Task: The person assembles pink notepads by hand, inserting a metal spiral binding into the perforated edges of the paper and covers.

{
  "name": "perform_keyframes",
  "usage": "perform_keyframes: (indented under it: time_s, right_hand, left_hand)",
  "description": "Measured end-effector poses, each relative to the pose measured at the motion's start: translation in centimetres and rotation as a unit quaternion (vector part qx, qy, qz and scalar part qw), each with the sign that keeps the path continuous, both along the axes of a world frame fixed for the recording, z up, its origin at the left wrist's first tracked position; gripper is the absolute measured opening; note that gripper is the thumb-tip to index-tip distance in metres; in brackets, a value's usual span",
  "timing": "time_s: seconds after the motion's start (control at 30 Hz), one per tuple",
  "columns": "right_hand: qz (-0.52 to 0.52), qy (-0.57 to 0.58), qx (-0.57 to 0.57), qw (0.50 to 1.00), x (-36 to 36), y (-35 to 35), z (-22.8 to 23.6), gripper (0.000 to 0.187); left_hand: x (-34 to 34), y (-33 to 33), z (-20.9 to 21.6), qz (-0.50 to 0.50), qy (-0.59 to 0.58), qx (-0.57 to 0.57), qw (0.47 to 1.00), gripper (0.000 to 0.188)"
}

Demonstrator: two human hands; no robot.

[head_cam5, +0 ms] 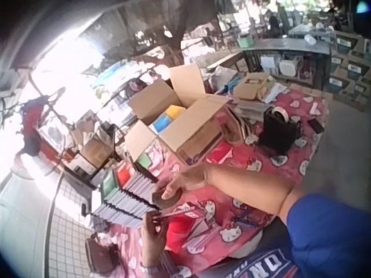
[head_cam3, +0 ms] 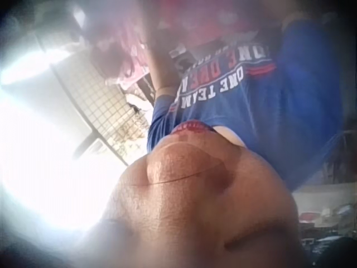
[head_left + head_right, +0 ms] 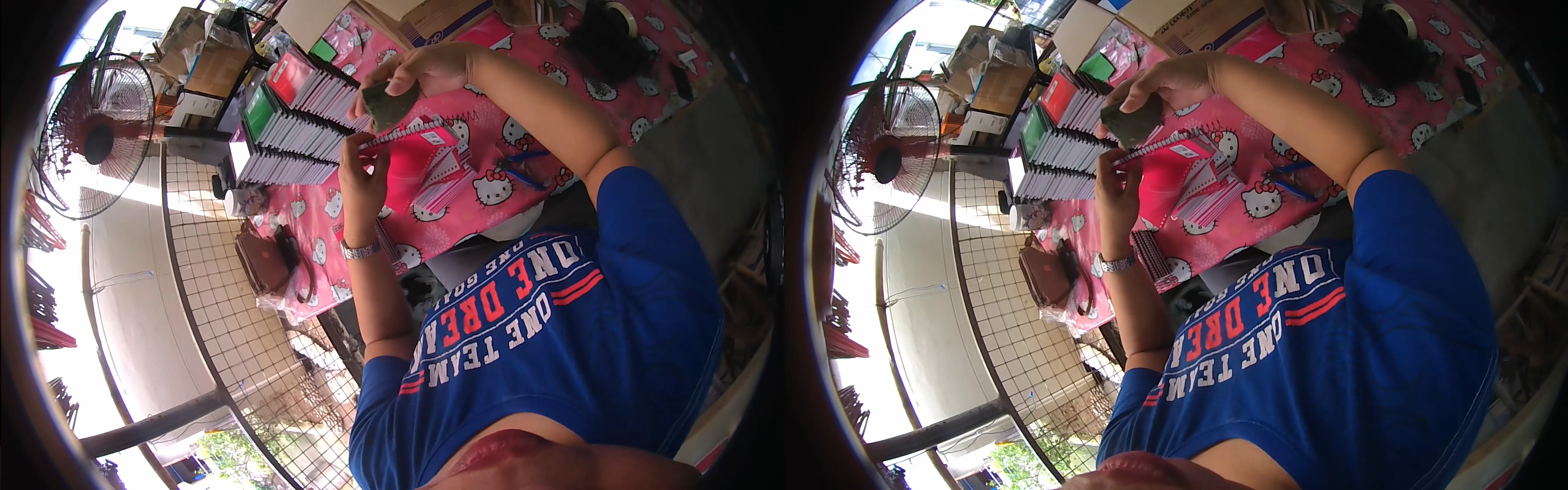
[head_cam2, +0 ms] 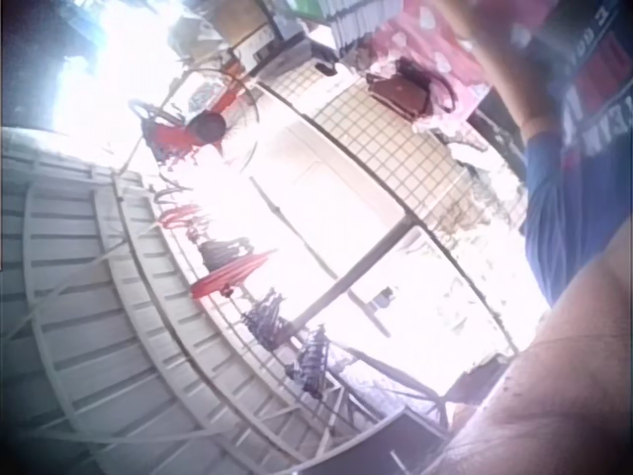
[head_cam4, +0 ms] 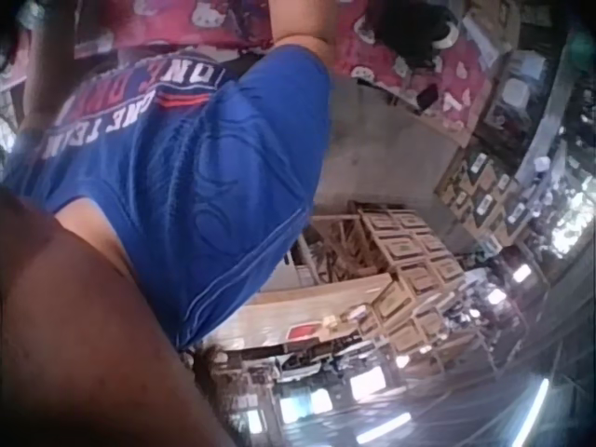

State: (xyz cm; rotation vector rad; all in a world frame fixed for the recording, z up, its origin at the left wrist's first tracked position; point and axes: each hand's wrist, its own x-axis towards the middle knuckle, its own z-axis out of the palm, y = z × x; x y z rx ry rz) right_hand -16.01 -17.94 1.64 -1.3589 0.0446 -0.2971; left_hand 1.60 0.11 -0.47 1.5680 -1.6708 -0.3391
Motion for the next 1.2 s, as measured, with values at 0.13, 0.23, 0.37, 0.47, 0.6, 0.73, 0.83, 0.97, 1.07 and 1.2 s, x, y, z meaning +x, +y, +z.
perform_keyframes:
  time_s: [0.13, 0.23, 0.37, 0.47, 0.6, 0.73, 0.83, 0.97, 1.07, 1.2]
  right_hand:
    - [0.026, 0.141, -0.272, 0.952, 0.1, -2.3, -2.5, 0.041]
    - [-0.179, 0.298, -0.406, 0.845, -2.8, -5.2, -9.8, 0.044]
    - [-0.301, 0.334, -0.630, 0.634, -9.1, -1.1, -21.7, 0.076]
    - [-0.437, 0.227, -0.596, 0.634, -10.9, 5.7, -19.6, 0.077]
    - [-0.362, 0.262, -0.564, 0.694, -13.7, 13.5, -21.1, 0.065]
    - [-0.408, 0.240, -0.479, 0.739, -13.6, 12.7, -19.5, 0.052]
    - [-0.512, 0.040, -0.420, 0.748, -9.8, 12.5, -10.6, 0.048]
    - [-0.454, -0.058, -0.477, 0.750, -3.4, 12.7, -4.0, 0.047]
    - [-0.433, -0.055, -0.540, 0.720, -1.4, 12.7, -3.3, 0.045]
    - [-0.401, -0.015, -0.556, 0.728, -1.4, 12.8, -3.3, 0.042]
  left_hand:
    - [0.2, -0.1, -0.2, -0.015, 0.005, -0.017, 1.000, 0.025]
    - [-0.1, -0.6, 0.1, -0.004, 0.014, -0.001, 1.000, 0.024]
    - [0.0, -0.2, -0.2, 0.015, 0.150, 0.008, 0.989, 0.021]
    - [-0.9, 0.9, -0.7, 0.070, 0.238, -0.023, 0.968, 0.020]
    - [-1.8, 0.8, -0.7, 0.134, 0.221, -0.009, 0.966, 0.024]
    - [-2.4, 0.6, -1.2, 0.141, 0.220, -0.048, 0.964, 0.023]
    - [-2.1, 0.9, -1.7, 0.154, 0.089, -0.060, 0.982, 0.022]
    - [-1.3, 0.2, -3.3, 0.127, 0.281, -0.088, 0.947, 0.022]
    - [-0.6, 1.0, -4.1, 0.132, 0.212, -0.096, 0.963, 0.024]
    - [-1.3, 1.0, -4.0, 0.135, 0.185, -0.124, 0.965, 0.029]
